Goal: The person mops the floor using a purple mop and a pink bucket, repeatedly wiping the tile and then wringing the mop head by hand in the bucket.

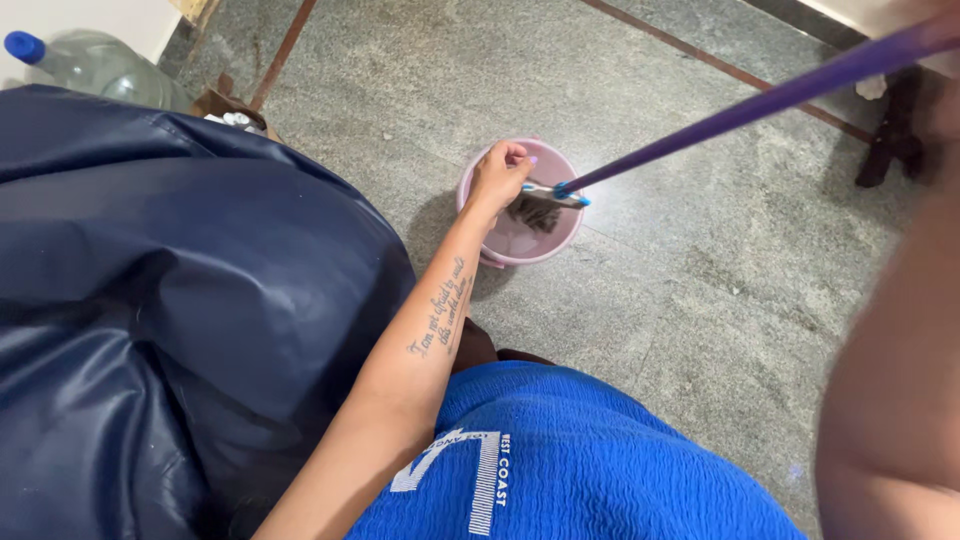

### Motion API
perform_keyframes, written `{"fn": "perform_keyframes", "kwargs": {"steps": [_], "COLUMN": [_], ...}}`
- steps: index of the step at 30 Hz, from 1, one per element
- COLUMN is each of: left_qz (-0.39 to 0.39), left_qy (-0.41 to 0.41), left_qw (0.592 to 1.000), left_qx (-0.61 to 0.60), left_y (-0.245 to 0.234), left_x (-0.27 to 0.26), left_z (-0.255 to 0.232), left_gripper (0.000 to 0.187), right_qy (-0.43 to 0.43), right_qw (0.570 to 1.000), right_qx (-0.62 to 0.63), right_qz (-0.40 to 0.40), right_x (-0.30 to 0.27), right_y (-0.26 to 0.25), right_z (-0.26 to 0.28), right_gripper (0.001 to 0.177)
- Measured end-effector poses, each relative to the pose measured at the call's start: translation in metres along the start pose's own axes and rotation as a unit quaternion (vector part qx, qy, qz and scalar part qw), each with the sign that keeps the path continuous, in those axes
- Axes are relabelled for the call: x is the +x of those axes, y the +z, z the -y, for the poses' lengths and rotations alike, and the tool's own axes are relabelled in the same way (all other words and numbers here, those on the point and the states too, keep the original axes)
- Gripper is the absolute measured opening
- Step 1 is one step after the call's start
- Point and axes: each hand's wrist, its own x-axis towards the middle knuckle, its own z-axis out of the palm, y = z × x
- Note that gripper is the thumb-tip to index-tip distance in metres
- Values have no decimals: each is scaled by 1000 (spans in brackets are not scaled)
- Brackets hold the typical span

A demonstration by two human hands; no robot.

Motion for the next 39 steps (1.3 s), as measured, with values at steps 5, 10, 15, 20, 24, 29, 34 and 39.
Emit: {"fn": "perform_keyframes", "kwargs": {"steps": [5, 10, 15, 20, 24, 29, 34, 39], "left_qz": [6, -24, 22, 38, 9, -54, 78, -42], "left_qy": [22, 57, 3, -7, -23, 92, 170, 483], "left_qw": [1000, 998, 1000, 996, 997, 994, 977, 870], "left_qx": [-12, -4, 19, 76, 66, -12, -102, 89], "left_y": [-33, -57, -70, -65, -57, -37, 45, 141], "left_x": [16, 35, 29, 17, 28, 33, 14, 32], "left_z": [-21, -24, -21, -15, -3, -14, -126, -210], "left_gripper": [33, 31, 32, 33, 32, 42, 89, 86], "right_qy": [172, 301, 350, 329, 293, 179, 186, 195], "right_qw": [976, 944, 918, 927, 946, 937, 902, 831], "right_qx": [-54, -67, -141, -98, 24, 235, 203, 234], "right_qz": [125, 114, 122, 149, 137, 189, 333, 465], "right_x": [-38, -82, -129, -127, -75, 23, 59, 17], "right_y": [129, 174, 196, 217, 199, 148, 127, 126], "right_z": [-134, -278, -337, -344, -309, -197, -167, -262], "right_gripper": [33, 36, 40, 36, 33, 48, 30, 56]}}
